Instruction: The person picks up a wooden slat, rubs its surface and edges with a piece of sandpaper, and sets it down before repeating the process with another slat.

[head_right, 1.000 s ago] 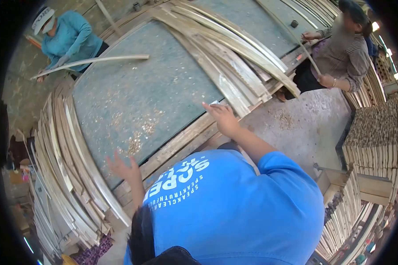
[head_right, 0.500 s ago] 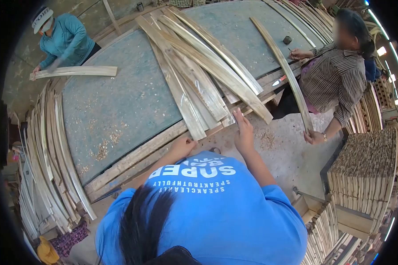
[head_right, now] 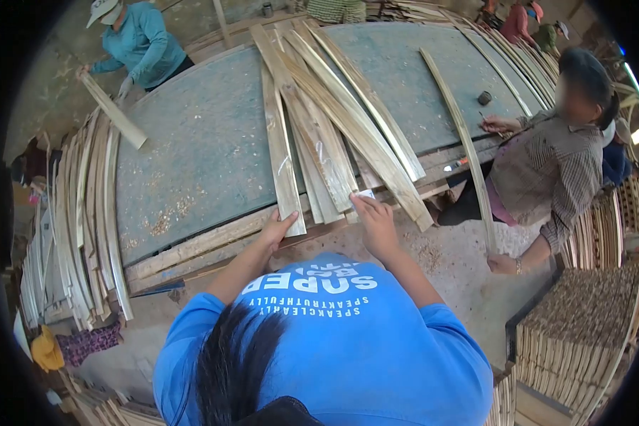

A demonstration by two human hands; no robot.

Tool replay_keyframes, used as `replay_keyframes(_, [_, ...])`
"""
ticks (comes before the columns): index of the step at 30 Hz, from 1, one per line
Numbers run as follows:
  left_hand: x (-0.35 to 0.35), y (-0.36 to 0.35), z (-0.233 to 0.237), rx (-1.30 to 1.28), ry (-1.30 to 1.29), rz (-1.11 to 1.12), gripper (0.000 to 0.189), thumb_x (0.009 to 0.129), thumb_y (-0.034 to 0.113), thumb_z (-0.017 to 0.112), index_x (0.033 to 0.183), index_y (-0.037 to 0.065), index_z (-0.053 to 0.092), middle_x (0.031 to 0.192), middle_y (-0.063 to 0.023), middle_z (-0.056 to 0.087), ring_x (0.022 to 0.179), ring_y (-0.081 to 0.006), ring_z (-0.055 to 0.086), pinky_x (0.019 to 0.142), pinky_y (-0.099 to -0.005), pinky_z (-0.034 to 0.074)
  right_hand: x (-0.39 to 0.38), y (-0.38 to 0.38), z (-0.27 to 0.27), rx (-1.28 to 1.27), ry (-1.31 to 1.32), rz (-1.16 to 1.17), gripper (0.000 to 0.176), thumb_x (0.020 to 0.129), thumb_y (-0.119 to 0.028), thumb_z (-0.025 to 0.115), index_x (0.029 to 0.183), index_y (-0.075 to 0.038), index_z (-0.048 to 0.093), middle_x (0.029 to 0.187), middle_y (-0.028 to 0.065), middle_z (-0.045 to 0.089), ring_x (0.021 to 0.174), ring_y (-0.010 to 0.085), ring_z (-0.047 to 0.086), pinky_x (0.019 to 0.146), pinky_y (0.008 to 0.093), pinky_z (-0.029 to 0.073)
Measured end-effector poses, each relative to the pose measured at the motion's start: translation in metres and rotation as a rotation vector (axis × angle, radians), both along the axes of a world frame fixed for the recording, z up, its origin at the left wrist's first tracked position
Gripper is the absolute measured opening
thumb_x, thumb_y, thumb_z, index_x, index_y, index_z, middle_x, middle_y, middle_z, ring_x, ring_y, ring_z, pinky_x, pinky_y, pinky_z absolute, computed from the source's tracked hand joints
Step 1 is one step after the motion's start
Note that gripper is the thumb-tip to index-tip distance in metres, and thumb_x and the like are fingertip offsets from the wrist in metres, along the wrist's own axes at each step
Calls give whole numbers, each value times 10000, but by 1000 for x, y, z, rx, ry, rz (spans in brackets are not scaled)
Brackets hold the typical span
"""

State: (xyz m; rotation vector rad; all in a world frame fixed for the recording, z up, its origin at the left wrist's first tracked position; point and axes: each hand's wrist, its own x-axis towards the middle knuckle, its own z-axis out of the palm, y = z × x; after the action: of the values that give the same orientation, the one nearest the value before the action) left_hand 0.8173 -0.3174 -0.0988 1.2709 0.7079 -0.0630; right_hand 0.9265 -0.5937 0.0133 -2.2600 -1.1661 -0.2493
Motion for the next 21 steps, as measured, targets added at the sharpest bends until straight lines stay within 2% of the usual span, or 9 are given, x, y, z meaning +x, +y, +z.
replay_keyframes(1, [-3, 10, 5, -21, 37, 41, 630, 925, 255, 773, 1423, 9, 477, 1288, -148, 648, 1157, -244, 621, 984, -390, 509, 0, 5, -2, -35, 0, 37, 741, 782, 96, 528, 1490, -117, 492, 1351, 95, 627, 1301, 261, 533, 1026, 454, 373])
replay_keyframes(6, [-88, 102, 72, 129, 72, 113, 571, 923, 269, 765, 1356, -21, 533, 1204, -151, 678, 1058, -239, 653, 929, -373, 527, -2, 33, -9, -64, 57, 117, 742, 794, 92, 525, 1500, -135, 484, 1354, 91, 629, 1310, 256, 526, 1026, 459, 373])
replay_keyframes(8, [-140, 166, 68, 553, 229, -80, 540, 930, 274, 746, 1325, -35, 546, 1163, -150, 689, 1035, -219, 655, 894, -376, 526, -3, 49, -11, -68, 59, 151, 744, 795, 95, 522, 1501, -133, 482, 1348, 93, 632, 1309, 258, 527, 1027, 455, 377])
replay_keyframes(9, [-158, 179, 78, 548, 243, -66, 540, 930, 274, 746, 1325, -35, 546, 1163, -150, 689, 1035, -219, 655, 894, -376, 526, -4, 57, -12, -77, 57, 171, 745, 795, 98, 519, 1503, -132, 480, 1342, 96, 635, 1307, 260, 529, 1027, 451, 381])
replay_keyframes(12, [-200, 188, 138, 520, 355, -47, 622, 875, 352, 789, 1301, -34, 552, 1112, -165, 705, 1011, -240, 673, 855, -381, 527, -6, 89, -15, -99, 42, 203, 755, 794, 107, 512, 1510, -130, 473, 1343, 86, 639, 1306, 261, 531, 1029, 436, 387])
replay_keyframes(14, [-205, 171, 167, 861, 425, 42, 734, 782, 455, 835, 1268, -23, 562, 1052, -199, 713, 986, -298, 697, 850, -402, 531, -8, 115, -16, -93, 55, 217, 775, 788, 122, 508, 1521, -124, 458, 1362, 72, 634, 1297, 271, 541, 1030, 433, 398])
replay_keyframes(15, [-207, 163, 185, 975, 518, -70, 768, 700, 476, 851, 1229, -4, 569, 1028, -236, 713, 986, -373, 705, 852, -441, 540, -11, 130, -17, -52, 96, 221, 792, 780, 132, 508, 1528, -121, 447, 1371, 69, 633, 1291, 279, 548, 1030, 437, 404])
replay_keyframes(18, [-220, 169, 195, 1089, 667, -160, 723, 687, 433, 830, 1218, 17, 568, 1040, -249, 715, 995, -405, 701, 868, -479, 540, -16, 178, -24, 12, 145, 274, 837, 761, 164, 496, 1544, -122, 419, 1393, 62, 629, 1274, 300, 568, 1031, 448, 417])
replay_keyframes(21, [-259, 199, 205, 1228, 696, -68, 641, 656, 366, 821, 1175, 83, 573, 975, -206, 720, 925, -399, 705, 782, -501, 548, -18, 233, -18, 47, 150, 295, 877, 759, 183, 479, 1564, -153, 391, 1382, 58, 642, 1266, 299, 573, 1035, 447, 415])
